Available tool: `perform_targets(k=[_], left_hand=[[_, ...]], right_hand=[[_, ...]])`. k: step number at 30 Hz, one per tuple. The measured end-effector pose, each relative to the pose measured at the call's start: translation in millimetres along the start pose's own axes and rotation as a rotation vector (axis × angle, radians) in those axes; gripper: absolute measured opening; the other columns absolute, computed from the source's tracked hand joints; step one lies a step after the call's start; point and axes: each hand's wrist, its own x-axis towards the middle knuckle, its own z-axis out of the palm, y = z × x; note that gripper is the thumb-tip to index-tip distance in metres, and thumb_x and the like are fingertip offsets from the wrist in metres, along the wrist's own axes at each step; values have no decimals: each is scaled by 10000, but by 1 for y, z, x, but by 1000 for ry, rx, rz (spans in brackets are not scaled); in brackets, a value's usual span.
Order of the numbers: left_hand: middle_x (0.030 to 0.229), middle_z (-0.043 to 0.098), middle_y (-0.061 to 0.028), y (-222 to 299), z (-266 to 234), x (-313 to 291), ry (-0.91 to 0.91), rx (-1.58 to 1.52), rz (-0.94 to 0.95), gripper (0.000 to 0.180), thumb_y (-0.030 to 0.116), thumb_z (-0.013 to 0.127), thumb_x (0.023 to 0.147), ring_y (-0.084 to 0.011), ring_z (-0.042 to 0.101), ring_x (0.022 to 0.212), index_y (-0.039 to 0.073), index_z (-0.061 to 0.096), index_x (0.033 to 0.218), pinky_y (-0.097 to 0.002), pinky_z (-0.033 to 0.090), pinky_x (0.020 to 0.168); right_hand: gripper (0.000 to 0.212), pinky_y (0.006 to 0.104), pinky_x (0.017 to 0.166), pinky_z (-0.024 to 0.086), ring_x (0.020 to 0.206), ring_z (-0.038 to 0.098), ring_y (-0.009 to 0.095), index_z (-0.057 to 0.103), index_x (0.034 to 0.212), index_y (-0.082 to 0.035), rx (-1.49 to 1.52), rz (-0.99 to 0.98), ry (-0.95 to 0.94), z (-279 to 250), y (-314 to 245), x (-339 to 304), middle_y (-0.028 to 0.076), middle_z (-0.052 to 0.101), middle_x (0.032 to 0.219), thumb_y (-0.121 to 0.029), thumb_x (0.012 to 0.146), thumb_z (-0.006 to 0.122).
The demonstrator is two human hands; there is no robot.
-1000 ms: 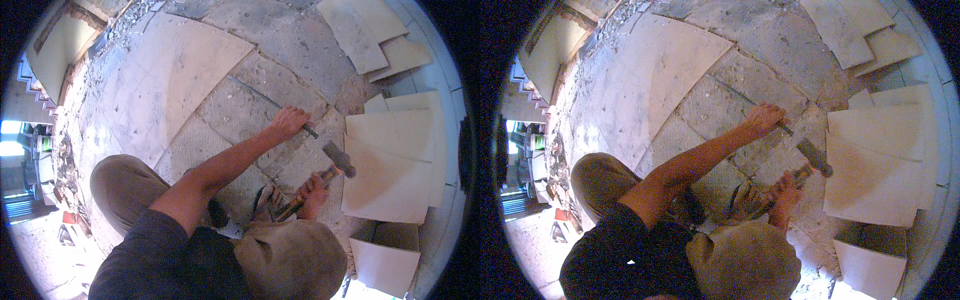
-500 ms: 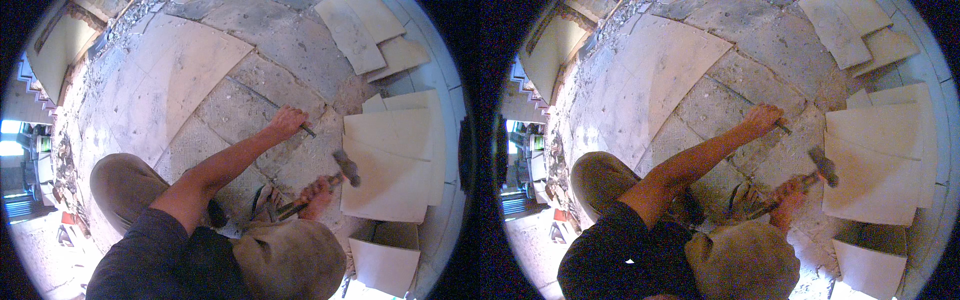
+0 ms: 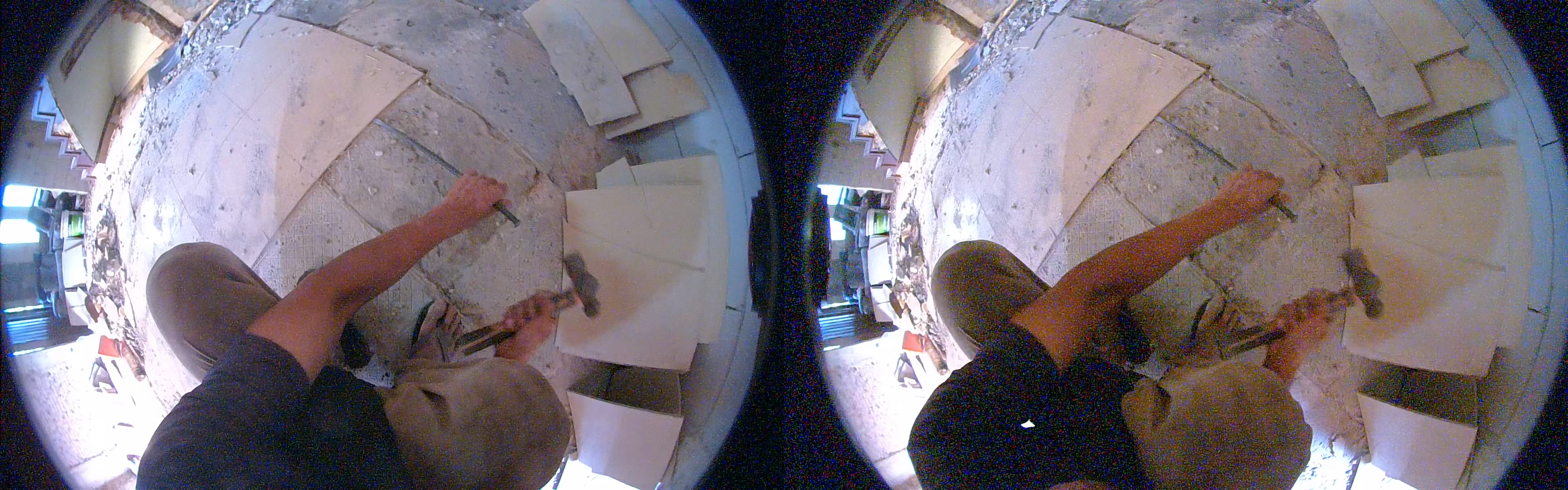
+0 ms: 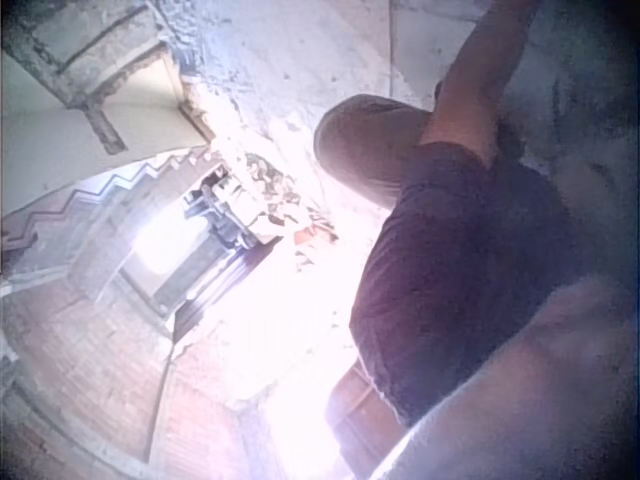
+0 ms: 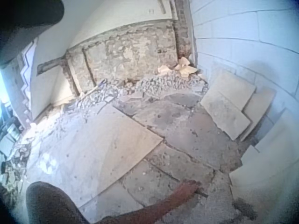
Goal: The person removes floor tiles by using a hammer and a chisel to pry them up from the concrete subfloor, then gathers the loosened tiles into a pile.
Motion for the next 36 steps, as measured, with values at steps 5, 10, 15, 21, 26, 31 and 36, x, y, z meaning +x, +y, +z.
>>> perform_targets(k=[5,10,15,21,26,31,36], left_hand=[[797,624,-143,6,3,2,61,-12,-7,195,255,588,793,-351,618,803,72,563,857,-495,462,723],[797,629,-95,3,8,-4,-58,85,-19,281,338,585,809,-293,615,824,98,588,956,-438,442,743],[822,629,-105,-7,15,-10,4,20,8,270,309,584,810,-294,614,824,99,581,980,-441,444,741],[821,633,-101,-3,25,-8,75,55,4,239,275,580,791,-294,615,821,120,598,972,-440,449,744],[819,633,-103,-17,27,-17,10,55,6,206,196,592,765,-305,625,811,101,577,947,-445,464,717],[817,638,-89,-3,15,-11,-89,77,-29,229,160,594,742,-292,625,826,104,582,964,-450,450,733],[817,637,-93,-7,20,-11,-3,40,12,186,131,587,727,-295,626,827,98,570,909,-458,447,741]], right_hand=[[206,246,298,268,358,293,88,417,702,-162,294,-152,-68,-24,16,57,-48,332,519,-215,864,534],[211,251,298,241,355,292,92,404,697,-153,-138,253,-147,3,39,13,-47,332,518,-193,874,511],[236,242,312,241,357,294,102,390,680,-147,72,-12,-9,5,-6,1,-35,343,526,-214,860,526],[213,230,338,277,376,296,82,401,691,-142,-86,64,36,20,31,6,-51,322,537,-203,865,509],[191,250,331,265,381,287,78,425,709,-148,-21,298,-183,-4,35,7,-55,325,538,-219,870,499],[171,251,320,250,383,270,69,418,721,-150,3,-4,39,2,4,10,-60,311,535,-196,865,500],[181,237,314,251,383,264,62,410,703,-156,403,529,-250,10,43,21,-63,302,524,-189,869,475]])
